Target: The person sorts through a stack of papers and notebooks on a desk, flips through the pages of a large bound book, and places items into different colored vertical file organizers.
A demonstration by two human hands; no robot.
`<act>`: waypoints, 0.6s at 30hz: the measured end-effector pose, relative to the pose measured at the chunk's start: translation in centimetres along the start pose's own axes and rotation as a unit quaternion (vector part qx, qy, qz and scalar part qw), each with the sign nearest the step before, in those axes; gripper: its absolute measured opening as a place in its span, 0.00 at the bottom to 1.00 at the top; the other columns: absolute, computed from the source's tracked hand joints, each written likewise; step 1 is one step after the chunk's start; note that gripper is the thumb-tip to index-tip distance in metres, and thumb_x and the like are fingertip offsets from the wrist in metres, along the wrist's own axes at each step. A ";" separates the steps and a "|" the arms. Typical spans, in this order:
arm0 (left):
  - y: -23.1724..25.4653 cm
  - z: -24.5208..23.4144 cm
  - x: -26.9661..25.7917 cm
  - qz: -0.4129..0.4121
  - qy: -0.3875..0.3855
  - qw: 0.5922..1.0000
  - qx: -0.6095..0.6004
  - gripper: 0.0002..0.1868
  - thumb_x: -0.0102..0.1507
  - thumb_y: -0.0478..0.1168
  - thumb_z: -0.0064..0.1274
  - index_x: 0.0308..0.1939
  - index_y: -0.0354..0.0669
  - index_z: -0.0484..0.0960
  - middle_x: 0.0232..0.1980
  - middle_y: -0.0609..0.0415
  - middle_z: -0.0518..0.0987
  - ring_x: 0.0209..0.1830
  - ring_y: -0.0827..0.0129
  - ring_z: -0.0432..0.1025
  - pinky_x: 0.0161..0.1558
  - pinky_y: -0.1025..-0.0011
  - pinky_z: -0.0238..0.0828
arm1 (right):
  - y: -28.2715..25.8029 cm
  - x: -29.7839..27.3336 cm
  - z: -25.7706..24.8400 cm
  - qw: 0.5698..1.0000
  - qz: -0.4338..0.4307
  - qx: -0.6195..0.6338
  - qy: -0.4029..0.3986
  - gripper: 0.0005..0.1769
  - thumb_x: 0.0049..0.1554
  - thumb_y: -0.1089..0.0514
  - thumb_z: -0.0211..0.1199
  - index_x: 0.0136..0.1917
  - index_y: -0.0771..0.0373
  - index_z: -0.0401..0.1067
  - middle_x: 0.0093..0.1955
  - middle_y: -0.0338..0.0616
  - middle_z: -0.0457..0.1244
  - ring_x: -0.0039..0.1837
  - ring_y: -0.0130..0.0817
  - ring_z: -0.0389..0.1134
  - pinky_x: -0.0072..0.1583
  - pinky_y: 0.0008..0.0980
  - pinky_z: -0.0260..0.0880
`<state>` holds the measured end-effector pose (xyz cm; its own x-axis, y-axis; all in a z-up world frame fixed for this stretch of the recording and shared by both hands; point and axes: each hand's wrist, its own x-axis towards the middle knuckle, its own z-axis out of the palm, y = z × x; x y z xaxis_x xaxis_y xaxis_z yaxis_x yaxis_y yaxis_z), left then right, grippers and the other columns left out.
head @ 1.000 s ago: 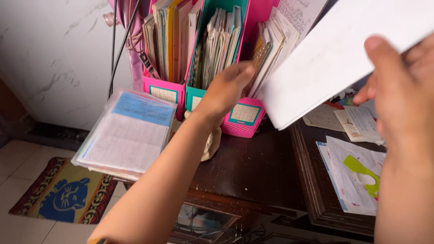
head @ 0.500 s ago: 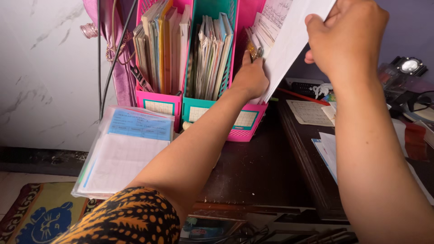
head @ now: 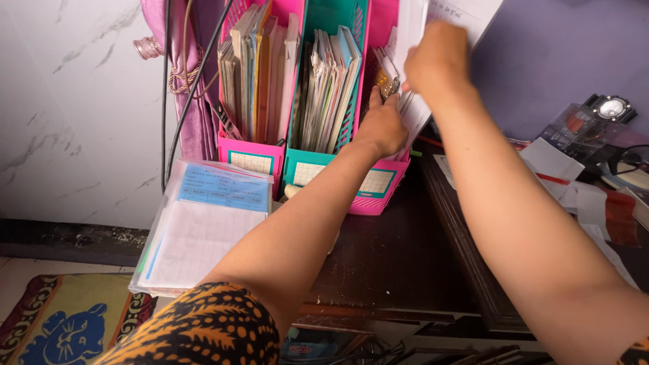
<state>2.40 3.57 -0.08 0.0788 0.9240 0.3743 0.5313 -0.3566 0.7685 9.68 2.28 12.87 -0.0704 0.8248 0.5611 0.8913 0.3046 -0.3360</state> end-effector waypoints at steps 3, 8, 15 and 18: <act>0.1 -0.2 -0.5 -0.023 -0.012 1.000 -0.002 0.36 0.56 0.34 0.51 0.70 0.36 0.63 0.80 0.27 0.37 0.74 0.43 0.59 0.71 0.61 0.57 | 0.2 0.5 2.0 0.992 0.061 -0.065 -0.086 0.12 0.60 0.61 0.63 0.43 0.77 0.76 0.31 0.49 0.71 0.32 0.33 0.73 0.38 0.28 0.74; 0.2 -0.3 -1.6 -0.036 -0.025 0.999 0.002 0.36 0.59 0.35 0.48 0.73 0.38 0.62 0.82 0.30 0.35 0.73 0.37 0.60 0.73 0.58 0.56 | -0.4 0.8 1.3 0.992 0.090 -0.020 -0.081 0.14 0.63 0.59 0.60 0.48 0.76 0.71 0.34 0.53 0.70 0.31 0.35 0.73 0.36 0.31 0.75; 0.7 -0.7 -2.5 -0.046 -0.041 0.998 0.021 0.36 0.59 0.35 0.49 0.73 0.39 0.61 0.83 0.35 0.34 0.78 0.37 0.50 0.74 0.54 0.52 | 0.2 4.7 1.0 0.991 0.091 -0.078 -0.055 0.09 0.58 0.65 0.62 0.47 0.77 0.72 0.36 0.56 0.70 0.31 0.37 0.73 0.36 0.32 0.75; 1.2 -0.9 -3.1 -0.049 -0.048 0.997 0.038 0.36 0.60 0.36 0.50 0.73 0.40 0.61 0.83 0.35 0.32 0.79 0.38 0.48 0.74 0.53 0.52 | 0.6 5.7 2.6 0.972 0.083 -0.179 -0.124 0.07 0.56 0.68 0.62 0.45 0.76 0.76 0.34 0.55 0.71 0.31 0.38 0.73 0.40 0.30 0.73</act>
<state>2.04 0.15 0.16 0.1013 0.9643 0.2447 0.6021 -0.2552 0.7565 8.64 8.39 13.95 0.0205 0.9516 0.3065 0.9954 0.0092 -0.0954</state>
